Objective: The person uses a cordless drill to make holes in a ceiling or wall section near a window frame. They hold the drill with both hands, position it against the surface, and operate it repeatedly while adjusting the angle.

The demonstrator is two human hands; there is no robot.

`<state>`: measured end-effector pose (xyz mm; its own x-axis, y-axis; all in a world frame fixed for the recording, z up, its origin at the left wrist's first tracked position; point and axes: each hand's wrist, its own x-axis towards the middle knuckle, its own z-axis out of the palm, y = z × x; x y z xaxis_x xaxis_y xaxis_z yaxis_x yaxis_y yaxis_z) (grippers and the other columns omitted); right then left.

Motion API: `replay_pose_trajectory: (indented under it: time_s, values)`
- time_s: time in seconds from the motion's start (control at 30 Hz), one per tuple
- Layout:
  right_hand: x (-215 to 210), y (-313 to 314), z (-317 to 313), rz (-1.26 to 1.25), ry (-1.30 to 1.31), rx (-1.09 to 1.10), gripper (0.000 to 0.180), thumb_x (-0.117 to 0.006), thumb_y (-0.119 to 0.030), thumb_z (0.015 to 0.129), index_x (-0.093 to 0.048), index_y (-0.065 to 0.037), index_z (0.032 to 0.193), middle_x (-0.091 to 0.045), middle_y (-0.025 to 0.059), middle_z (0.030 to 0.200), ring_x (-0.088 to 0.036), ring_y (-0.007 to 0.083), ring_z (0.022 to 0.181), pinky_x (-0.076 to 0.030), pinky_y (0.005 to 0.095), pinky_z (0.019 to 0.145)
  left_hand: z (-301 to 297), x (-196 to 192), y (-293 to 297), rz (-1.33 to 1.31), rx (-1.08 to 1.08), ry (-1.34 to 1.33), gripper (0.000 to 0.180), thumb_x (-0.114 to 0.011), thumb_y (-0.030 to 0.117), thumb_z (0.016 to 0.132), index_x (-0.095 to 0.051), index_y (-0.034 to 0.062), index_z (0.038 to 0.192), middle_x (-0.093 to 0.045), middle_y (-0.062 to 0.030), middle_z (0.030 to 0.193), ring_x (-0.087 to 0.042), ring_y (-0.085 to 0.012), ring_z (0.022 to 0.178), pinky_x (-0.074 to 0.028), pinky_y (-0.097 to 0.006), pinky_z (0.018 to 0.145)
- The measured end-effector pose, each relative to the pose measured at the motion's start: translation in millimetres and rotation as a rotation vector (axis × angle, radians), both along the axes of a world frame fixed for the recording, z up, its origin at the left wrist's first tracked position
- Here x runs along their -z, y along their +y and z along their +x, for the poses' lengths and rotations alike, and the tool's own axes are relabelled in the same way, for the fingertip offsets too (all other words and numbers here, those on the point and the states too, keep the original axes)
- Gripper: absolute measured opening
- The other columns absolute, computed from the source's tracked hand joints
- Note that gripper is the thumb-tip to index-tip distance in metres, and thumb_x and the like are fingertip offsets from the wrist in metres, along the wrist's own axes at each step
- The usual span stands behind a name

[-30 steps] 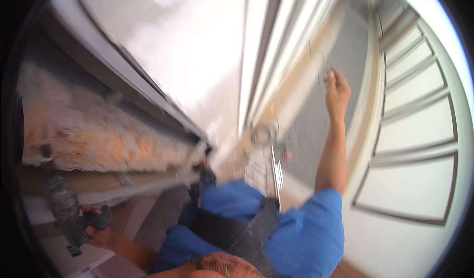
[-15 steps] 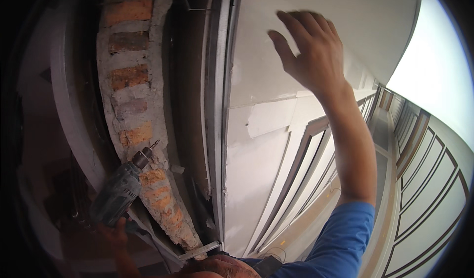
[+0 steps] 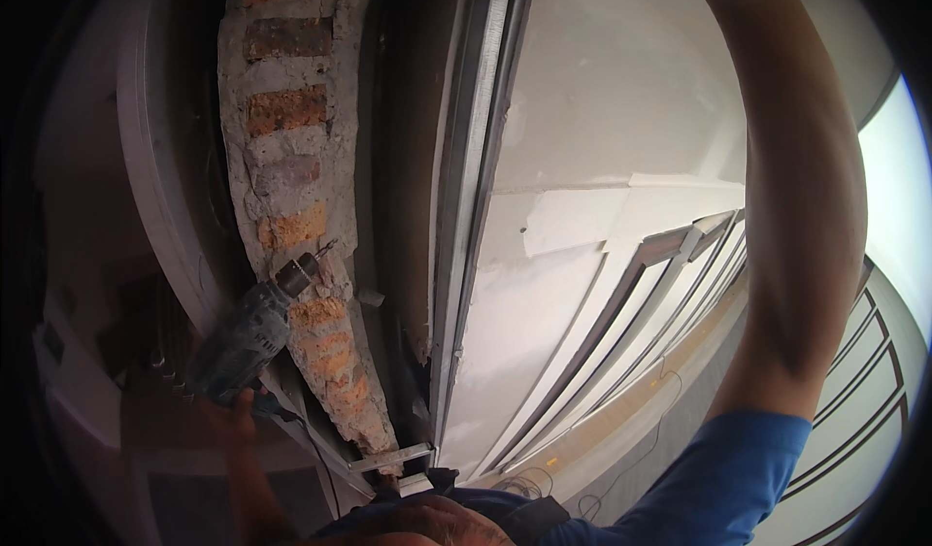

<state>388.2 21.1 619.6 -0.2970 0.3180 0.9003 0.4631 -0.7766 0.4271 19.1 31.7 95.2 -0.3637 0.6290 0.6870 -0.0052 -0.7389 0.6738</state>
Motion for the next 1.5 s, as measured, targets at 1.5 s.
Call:
replay_pose_trajectory:
  time_s: [1.5]
  values:
    - [377,168,-72,-1.507,0.572,-0.547,0.053,-0.068,-0.047,0.092,-0.066,-0.011,0.130,-0.061,0.0190,0.134,-0.058,0.0342,0.124,-0.044,0.0456,0.109,-4,-33,-92,-0.167,0.027,-0.020,0.066,-0.076,0.027,0.091,-0.046,-0.0084,0.138,-0.064,-0.0351,0.118,-0.071,-0.0380,0.101,-0.062,-0.043,0.063]
